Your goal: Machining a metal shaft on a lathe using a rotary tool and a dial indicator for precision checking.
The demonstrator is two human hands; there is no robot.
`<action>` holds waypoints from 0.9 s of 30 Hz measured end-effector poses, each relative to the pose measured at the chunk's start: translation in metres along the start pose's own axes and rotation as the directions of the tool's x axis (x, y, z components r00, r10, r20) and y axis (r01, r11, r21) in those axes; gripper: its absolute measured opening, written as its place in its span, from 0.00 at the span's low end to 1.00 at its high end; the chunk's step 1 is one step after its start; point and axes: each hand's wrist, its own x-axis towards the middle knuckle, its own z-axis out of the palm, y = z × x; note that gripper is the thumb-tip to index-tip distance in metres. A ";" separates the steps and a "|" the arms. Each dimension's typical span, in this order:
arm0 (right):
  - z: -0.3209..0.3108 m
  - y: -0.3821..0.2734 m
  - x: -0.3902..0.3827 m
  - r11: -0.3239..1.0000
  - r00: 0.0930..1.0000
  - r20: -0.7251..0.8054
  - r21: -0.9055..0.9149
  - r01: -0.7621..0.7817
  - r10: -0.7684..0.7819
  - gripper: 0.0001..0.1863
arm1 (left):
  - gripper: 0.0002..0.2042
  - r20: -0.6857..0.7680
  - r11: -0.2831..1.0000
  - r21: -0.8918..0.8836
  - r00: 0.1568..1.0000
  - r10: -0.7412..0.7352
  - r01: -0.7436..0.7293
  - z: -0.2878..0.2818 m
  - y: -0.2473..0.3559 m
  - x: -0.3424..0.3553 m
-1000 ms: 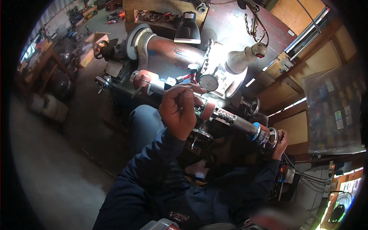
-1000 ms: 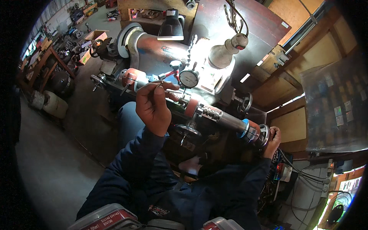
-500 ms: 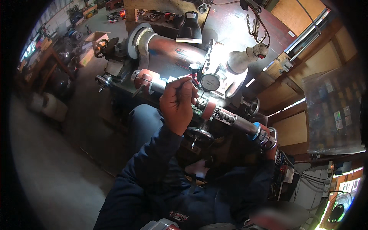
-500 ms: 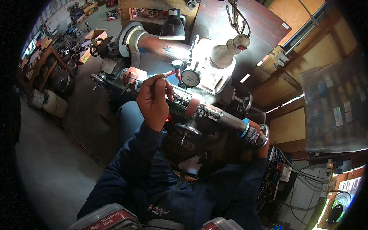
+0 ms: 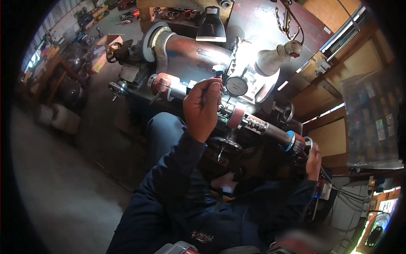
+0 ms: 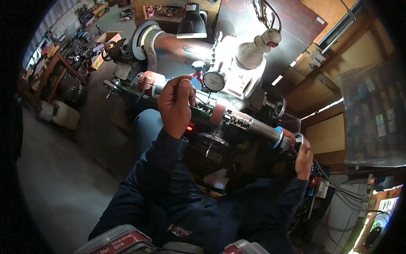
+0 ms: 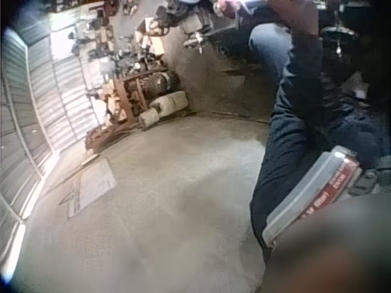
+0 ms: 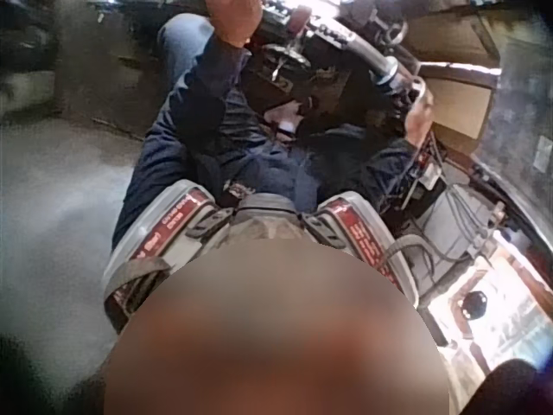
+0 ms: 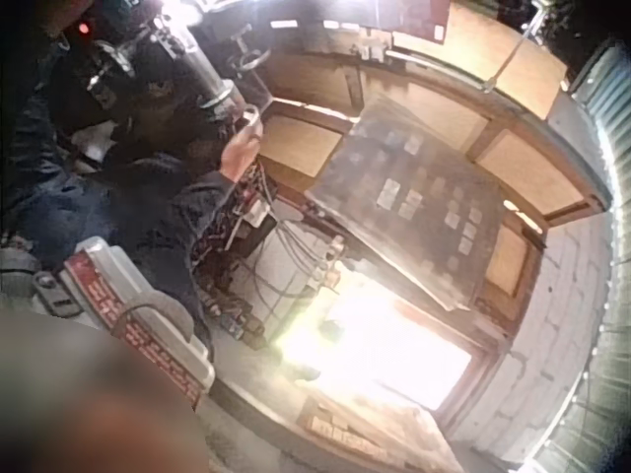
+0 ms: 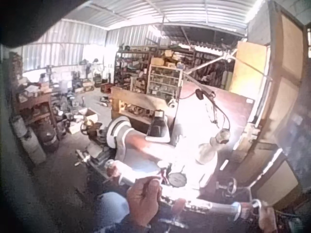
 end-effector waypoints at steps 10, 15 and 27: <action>0.025 -0.031 -0.029 0.963 0.981 -0.166 -0.263 0.052 -0.098 0.22 | 0.09 0.052 0.998 0.039 0.998 0.042 -0.044 0.005 -0.016 -0.001; 0.028 -0.026 -0.033 0.965 0.978 -0.186 -0.260 0.041 -0.092 0.21 | 0.10 0.052 0.997 0.066 0.998 0.043 -0.047 0.004 -0.023 -0.002; 0.029 -0.029 -0.034 0.968 0.975 -0.203 -0.248 0.034 -0.087 0.21 | 0.03 0.243 0.738 0.518 0.902 0.358 -0.433 0.016 0.009 -0.014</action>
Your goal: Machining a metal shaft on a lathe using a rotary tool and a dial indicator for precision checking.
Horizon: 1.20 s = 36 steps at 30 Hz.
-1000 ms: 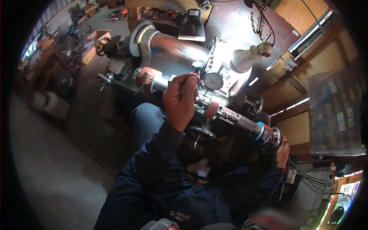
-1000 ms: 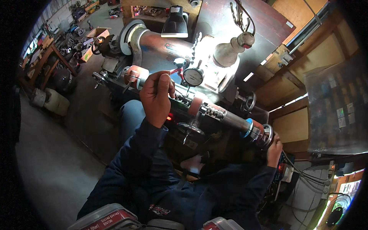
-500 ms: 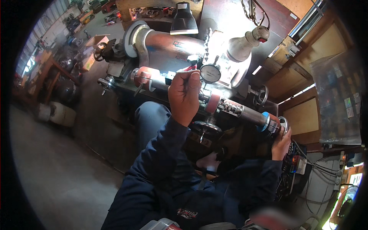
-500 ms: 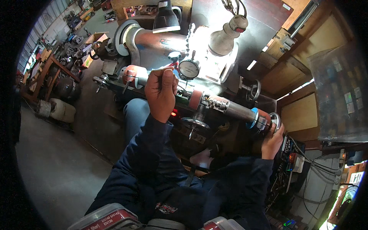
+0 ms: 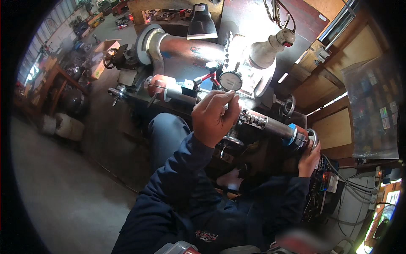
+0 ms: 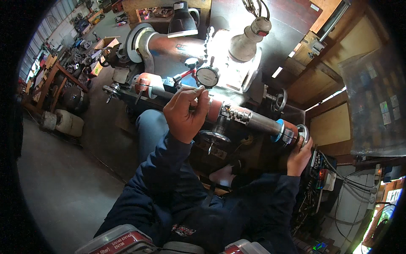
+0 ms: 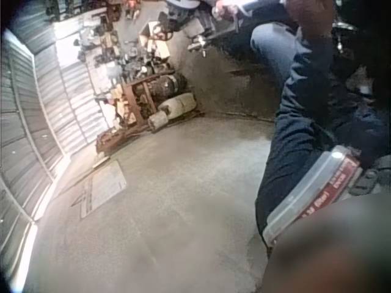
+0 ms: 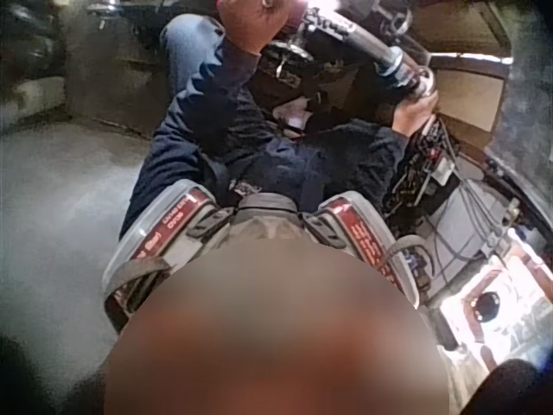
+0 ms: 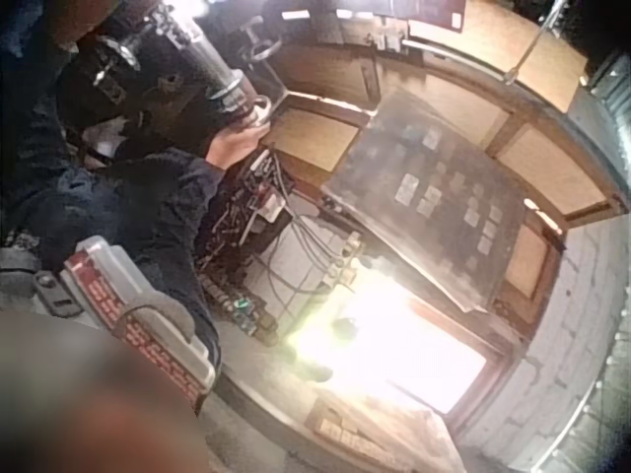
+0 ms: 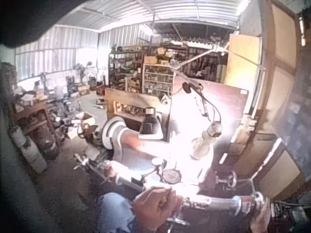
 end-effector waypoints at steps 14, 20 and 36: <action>-0.001 -0.004 0.000 0.999 1.000 -0.001 0.052 0.006 -0.006 0.21 | 0.04 0.511 0.883 -0.364 0.856 -0.076 0.295 -0.024 -0.022 0.024; -0.009 0.023 0.010 0.988 0.974 0.217 0.126 -0.089 0.060 0.23 | 0.10 0.620 0.830 -0.419 0.784 -0.035 0.368 -0.025 -0.037 0.030; 0.010 0.120 -0.002 0.933 0.889 0.452 0.288 -0.216 0.066 0.17 | 0.09 -0.131 0.864 -0.491 0.972 -0.196 0.108 -0.028 -0.044 0.015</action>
